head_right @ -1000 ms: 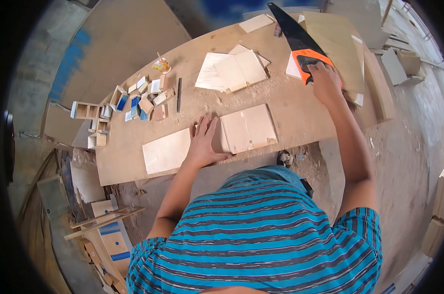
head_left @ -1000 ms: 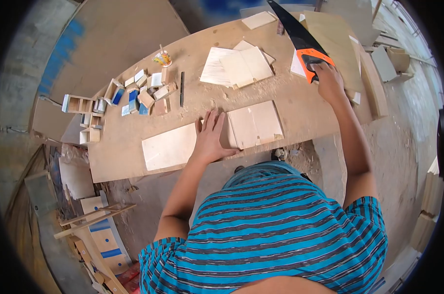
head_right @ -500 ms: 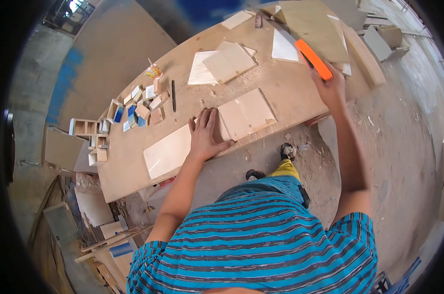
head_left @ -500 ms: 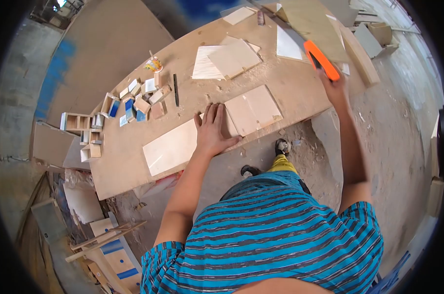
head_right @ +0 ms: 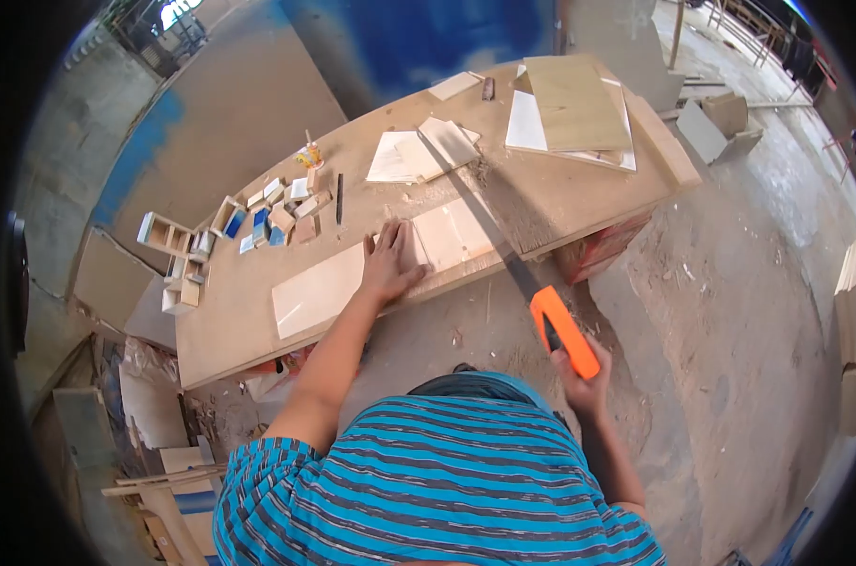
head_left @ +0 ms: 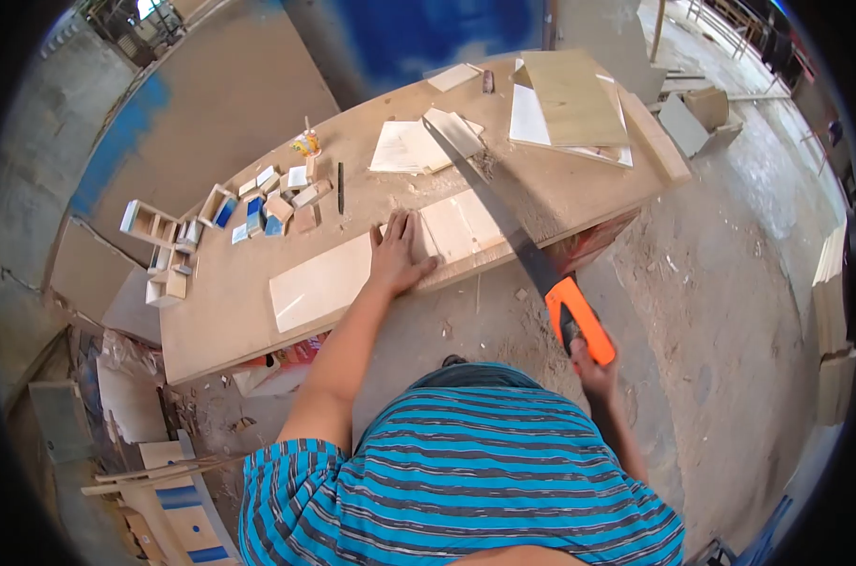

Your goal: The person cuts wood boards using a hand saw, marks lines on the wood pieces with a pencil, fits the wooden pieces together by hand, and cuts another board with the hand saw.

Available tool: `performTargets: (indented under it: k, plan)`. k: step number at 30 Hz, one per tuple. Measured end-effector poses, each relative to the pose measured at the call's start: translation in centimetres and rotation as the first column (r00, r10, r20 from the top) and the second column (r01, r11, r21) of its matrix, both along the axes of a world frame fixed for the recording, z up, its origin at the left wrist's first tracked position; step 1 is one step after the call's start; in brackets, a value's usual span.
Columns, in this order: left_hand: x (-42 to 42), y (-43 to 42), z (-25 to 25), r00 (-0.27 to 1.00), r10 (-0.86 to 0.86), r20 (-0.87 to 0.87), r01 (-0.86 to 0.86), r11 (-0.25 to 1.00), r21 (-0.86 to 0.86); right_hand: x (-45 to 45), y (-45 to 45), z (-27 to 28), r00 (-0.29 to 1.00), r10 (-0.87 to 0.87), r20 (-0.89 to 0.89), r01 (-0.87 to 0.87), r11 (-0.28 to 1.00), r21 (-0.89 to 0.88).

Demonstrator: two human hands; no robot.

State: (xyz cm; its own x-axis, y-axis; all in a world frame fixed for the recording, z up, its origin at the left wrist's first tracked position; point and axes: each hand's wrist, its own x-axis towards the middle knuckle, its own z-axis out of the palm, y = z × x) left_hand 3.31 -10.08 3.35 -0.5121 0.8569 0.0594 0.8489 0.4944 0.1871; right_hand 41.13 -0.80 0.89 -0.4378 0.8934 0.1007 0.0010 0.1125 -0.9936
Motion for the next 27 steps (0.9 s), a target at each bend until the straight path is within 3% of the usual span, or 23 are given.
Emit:
performTargets:
  k: [2,3,6,10,15,27]
  plan:
    - [-0.1,-0.1,-0.9,0.999,0.001,-0.038,0.0,1.0,0.025,-0.8,-2.4,1.4,1.0,-0.011,-0.027,0.015,0.984,0.178]
    - [-0.3,-0.1,-1.8,0.998,-0.004,-0.069,0.007,0.999,0.05,-1.3,-3.3,4.0,0.999,0.046,0.02,-0.049,0.978,0.204]
    - [-0.2,0.0,-3.0,0.991,0.015,-0.131,-0.006,0.998,0.067,-1.1,-5.5,4.3,0.977,0.159,0.14,-0.186,0.959,0.213]
    - [-0.6,0.5,-4.0,0.987,0.032,-0.159,-0.021,0.997,0.071,-1.3,-8.2,3.7,0.975,0.203,0.091,-0.222,0.912,0.345]
    - [1.0,1.7,-3.1,0.971,0.157,-0.18,-0.185,0.971,-0.151,-1.2,-11.7,3.2,0.973,0.216,0.083,-0.231,0.924,0.305]
    - [0.9,1.7,-3.7,0.964,0.146,-0.223,-0.168,0.983,-0.08,-0.8,-11.2,4.3,0.94,0.335,0.073,-0.342,0.92,0.192]
